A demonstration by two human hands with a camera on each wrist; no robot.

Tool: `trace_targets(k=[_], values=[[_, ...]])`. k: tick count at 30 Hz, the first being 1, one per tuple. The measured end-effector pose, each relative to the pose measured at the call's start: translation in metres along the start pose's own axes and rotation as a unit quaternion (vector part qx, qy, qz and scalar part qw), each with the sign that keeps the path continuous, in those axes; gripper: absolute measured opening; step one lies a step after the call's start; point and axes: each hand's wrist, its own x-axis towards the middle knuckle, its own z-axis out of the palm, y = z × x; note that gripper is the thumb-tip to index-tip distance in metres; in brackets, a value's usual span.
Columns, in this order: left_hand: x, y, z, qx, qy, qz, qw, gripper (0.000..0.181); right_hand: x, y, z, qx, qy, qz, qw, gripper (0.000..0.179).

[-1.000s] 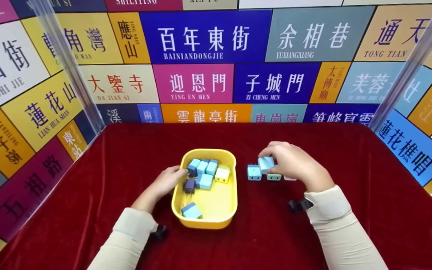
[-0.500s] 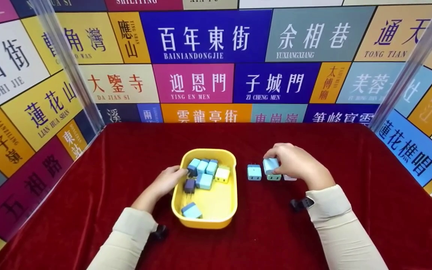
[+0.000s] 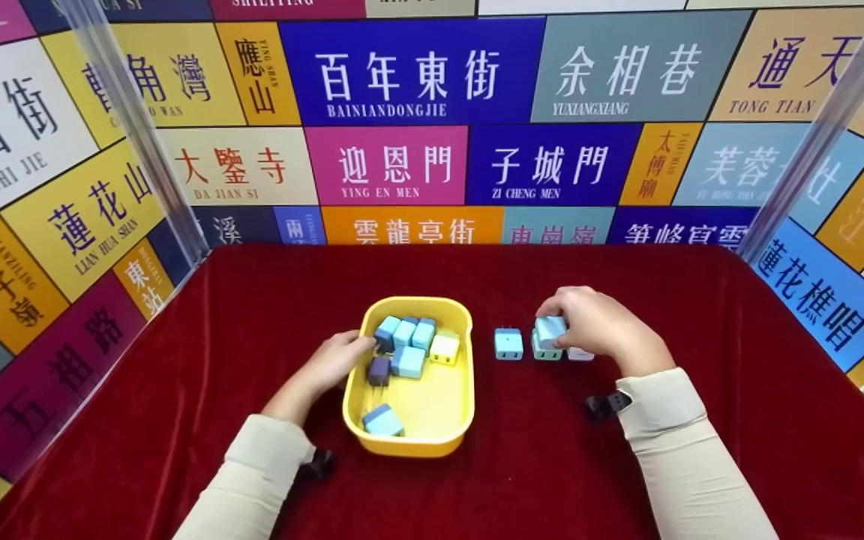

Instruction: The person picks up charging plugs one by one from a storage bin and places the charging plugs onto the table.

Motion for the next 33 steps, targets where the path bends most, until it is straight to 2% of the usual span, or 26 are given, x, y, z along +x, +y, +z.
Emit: trace_targets(k=[6, 13, 22, 33], values=[[0.000, 0.000, 0.000, -0.007, -0.002, -0.002, 1.0000, 0.050, -0.002, 0.008, -0.003, 0.002, 0.001, -0.003, 1.0000, 0.034], [0.000, 0.000, 0.000, 0.003, 0.002, -0.002, 1.0000, 0.050, -0.006, 0.019, -0.007, 0.019, -0.009, 0.027, 0.9994, 0.036], [0.001, 0.001, 0.000, 0.004, -0.001, -0.009, 0.9999, 0.050, -0.009, 0.031, -0.011, 0.028, -0.012, 0.029, 0.9991, 0.037], [0.001, 0.000, 0.000, 0.010, 0.005, -0.006, 0.9999, 0.048, -0.014, 0.047, -0.015, 0.053, -0.024, 0.071, 0.9957, 0.037]])
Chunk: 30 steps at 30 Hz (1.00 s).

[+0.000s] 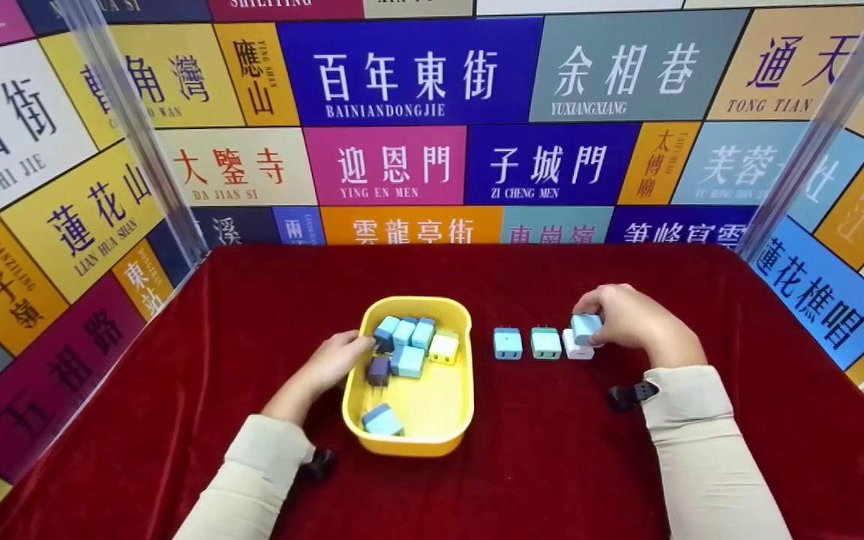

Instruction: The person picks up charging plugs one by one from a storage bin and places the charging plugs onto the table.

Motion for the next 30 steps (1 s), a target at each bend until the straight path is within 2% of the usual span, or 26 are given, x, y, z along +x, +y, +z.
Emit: trace_targets(k=[14, 30], values=[[0.000, 0.000, 0.000, -0.017, -0.003, 0.002, 0.9999, 0.047, -0.006, 0.019, -0.005, 0.012, -0.013, 0.029, 0.9994, 0.041], [0.000, -0.001, 0.000, -0.006, -0.004, 0.003, 1.0000, 0.051, -0.009, 0.032, -0.001, 0.017, -0.030, 0.049, 0.9982, 0.043]])
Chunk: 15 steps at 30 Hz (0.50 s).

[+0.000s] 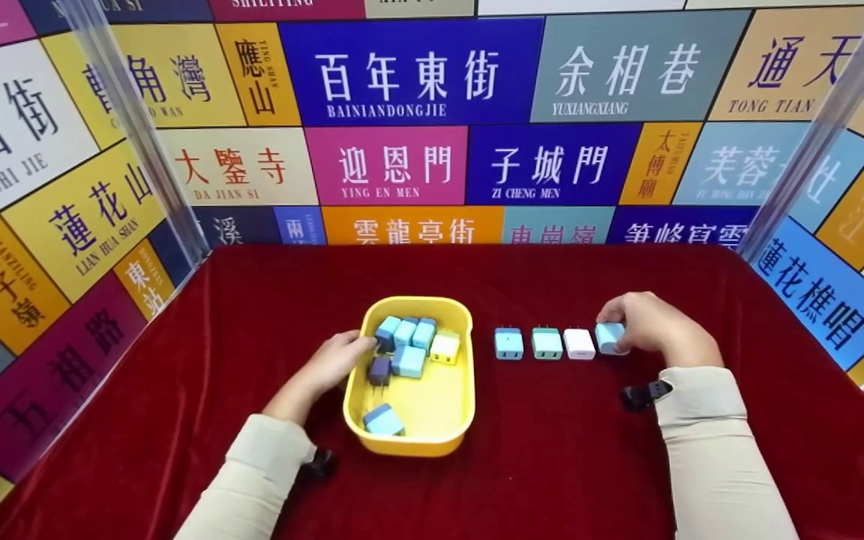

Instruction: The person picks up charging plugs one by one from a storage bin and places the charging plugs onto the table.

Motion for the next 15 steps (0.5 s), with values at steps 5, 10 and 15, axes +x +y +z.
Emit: trace_targets(k=[5, 10, 15], values=[[-0.0003, 0.0004, -0.0004, 0.002, 0.000, 0.001, 1.0000, 0.051, 0.0005, 0.0026, 0.0008, 0.001, -0.003, 0.001, 1.0000, 0.042], [-0.0006, 0.0011, -0.0002, 0.000, 0.001, 0.001, 1.0000, 0.051, 0.0012, 0.0041, 0.0024, -0.001, -0.004, -0.004, 1.0000, 0.042], [-0.0012, 0.0012, -0.0001, -0.002, 0.000, -0.002, 1.0000, 0.051, 0.0020, 0.0042, 0.0039, 0.001, -0.010, 0.007, 0.9999, 0.043]])
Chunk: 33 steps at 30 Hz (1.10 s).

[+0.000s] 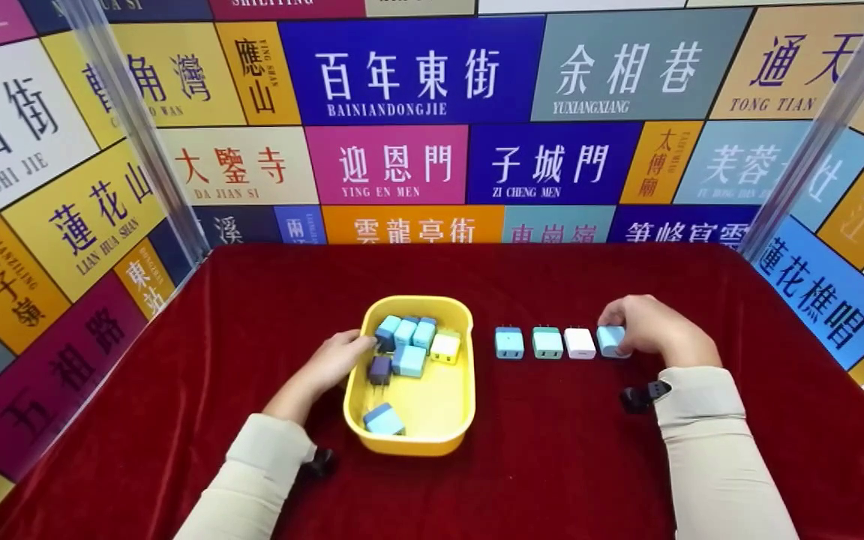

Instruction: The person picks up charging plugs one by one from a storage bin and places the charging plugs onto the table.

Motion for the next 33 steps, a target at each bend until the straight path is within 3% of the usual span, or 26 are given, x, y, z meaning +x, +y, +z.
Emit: trace_targets(k=[33], values=[[0.0002, -0.0001, 0.0000, -0.014, -0.004, -0.001, 0.9999, 0.049, 0.0065, 0.0020, 0.0055, -0.014, -0.009, 0.017, 0.9997, 0.043]])
